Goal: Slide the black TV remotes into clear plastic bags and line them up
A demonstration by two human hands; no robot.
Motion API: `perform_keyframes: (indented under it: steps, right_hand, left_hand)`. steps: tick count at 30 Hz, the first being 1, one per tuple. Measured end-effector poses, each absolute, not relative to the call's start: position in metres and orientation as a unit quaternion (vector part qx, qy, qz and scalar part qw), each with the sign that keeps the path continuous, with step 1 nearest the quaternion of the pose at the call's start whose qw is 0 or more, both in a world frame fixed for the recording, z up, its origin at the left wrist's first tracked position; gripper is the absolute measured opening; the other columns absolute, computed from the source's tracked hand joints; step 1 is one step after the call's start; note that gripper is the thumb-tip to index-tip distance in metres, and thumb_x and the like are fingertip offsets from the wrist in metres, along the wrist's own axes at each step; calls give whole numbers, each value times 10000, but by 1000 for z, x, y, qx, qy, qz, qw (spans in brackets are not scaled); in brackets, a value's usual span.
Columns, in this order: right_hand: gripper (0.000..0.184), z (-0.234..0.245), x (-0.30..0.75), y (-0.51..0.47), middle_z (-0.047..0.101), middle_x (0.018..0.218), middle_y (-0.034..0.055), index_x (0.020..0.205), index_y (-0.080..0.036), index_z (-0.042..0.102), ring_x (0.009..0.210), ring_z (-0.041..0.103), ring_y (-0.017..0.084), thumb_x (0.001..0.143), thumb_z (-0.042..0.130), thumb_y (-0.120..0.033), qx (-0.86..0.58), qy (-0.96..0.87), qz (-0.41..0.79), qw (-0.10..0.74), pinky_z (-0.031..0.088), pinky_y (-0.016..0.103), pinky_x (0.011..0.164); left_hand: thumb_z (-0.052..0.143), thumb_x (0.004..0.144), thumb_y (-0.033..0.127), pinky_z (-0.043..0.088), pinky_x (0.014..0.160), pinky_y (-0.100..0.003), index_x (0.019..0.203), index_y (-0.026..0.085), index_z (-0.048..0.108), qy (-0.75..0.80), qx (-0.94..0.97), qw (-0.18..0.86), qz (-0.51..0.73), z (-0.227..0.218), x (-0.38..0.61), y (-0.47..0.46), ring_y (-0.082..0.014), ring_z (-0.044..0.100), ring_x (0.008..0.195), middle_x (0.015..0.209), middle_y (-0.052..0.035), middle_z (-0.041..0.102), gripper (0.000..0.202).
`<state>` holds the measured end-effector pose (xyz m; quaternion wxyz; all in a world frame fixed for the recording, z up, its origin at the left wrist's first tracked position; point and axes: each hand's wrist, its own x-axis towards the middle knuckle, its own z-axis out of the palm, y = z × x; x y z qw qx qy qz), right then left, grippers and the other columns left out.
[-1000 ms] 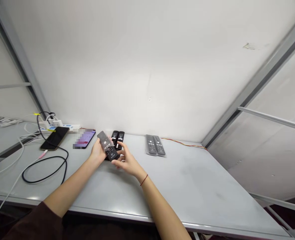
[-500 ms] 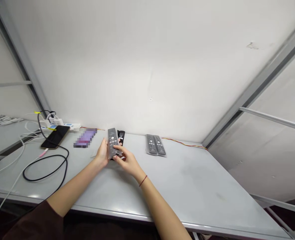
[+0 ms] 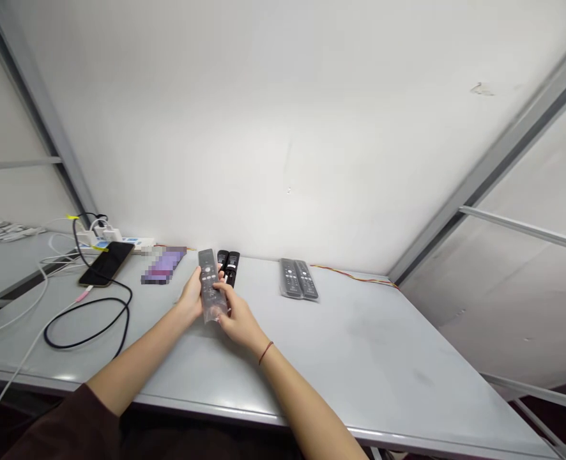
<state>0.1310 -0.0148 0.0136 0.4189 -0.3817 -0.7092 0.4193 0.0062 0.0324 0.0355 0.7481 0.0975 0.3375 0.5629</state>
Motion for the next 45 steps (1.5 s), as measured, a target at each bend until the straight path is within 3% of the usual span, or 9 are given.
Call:
perform_keyframes:
  steps: [4, 7, 18, 23, 26, 30, 34, 37, 45]
  right_hand:
    - [492, 8, 129, -12, 578, 1187, 69, 1206, -225, 480, 980, 577, 197, 734, 484, -86, -375, -719, 388, 438, 453, 326, 844]
    - [393, 6, 129, -11, 608, 1127, 65, 1160, -217, 500, 946, 590, 193, 775, 494, -139, -396, -712, 376, 441, 454, 328, 844]
    - [309, 10, 132, -10, 651, 880, 38, 1085, -208, 578, 703, 565, 168, 784, 569, -274, -434, -680, 356, 471, 446, 291, 671]
    - [289, 14, 137, -8, 573, 674, 4, 1049, -193, 597, 582, 475, 151, 800, 552, -334, -459, -679, 330, 468, 400, 274, 571]
    - [253, 17, 140, -7, 607, 746, 20, 1035, -209, 598, 636, 512, 163, 817, 494, -282, -452, -687, 323, 468, 431, 292, 625]
    - [221, 19, 143, -6, 647, 864, 41, 906, -212, 623, 714, 569, 174, 796, 433, -186, -440, -693, 336, 461, 468, 311, 677]
    - [228, 24, 150, -4, 631, 770, 29, 782, -195, 633, 670, 553, 159, 754, 418, -126, -443, -698, 345, 444, 468, 310, 656]
    - [219, 32, 158, -4, 621, 861, 46, 718, -183, 651, 711, 562, 154, 749, 440, -130, -389, -702, 432, 412, 486, 307, 662]
    - [256, 41, 162, -6, 648, 1117, 59, 1018, -205, 688, 1058, 561, 225, 825, 537, -278, -357, -728, 485, 328, 453, 379, 924]
  left_hand:
    - [332, 925, 414, 479, 550, -272, 862, 140, 615, 360, 99, 737, 563, 37, 13, 26, -139, 578, 515, 637, -38, 628, 399]
    - [322, 932, 398, 478, 549, -271, 870, 135, 614, 368, 106, 734, 562, 37, 17, 24, -141, 582, 523, 643, -45, 631, 399]
    - [321, 932, 356, 505, 628, -282, 807, 126, 612, 356, 135, 740, 554, 44, 17, 22, -147, 603, 602, 681, -63, 630, 391]
    - [439, 896, 265, 505, 638, -303, 855, 120, 601, 353, 153, 743, 547, 43, 9, 30, -163, 620, 647, 772, -78, 652, 221]
    - [476, 863, 148, 513, 692, -335, 898, 138, 566, 349, 156, 723, 575, 39, 4, 36, -176, 638, 699, 813, -79, 660, 97]
    - [455, 864, 127, 514, 722, -382, 896, 149, 532, 348, 153, 712, 590, 40, -3, 42, -181, 634, 665, 756, -73, 646, 85]
    - [454, 850, 85, 508, 728, -340, 917, 147, 529, 342, 163, 713, 590, 44, -7, 43, -161, 631, 665, 744, -58, 638, 118]
    - [477, 836, 78, 511, 724, -338, 965, 151, 528, 335, 191, 707, 593, 47, -10, 42, -168, 639, 697, 784, -63, 645, 156]
    - [596, 789, 101, 529, 737, -362, 1111, 185, 461, 324, 289, 731, 526, 51, -16, 36, -198, 656, 800, 877, -76, 660, 360]
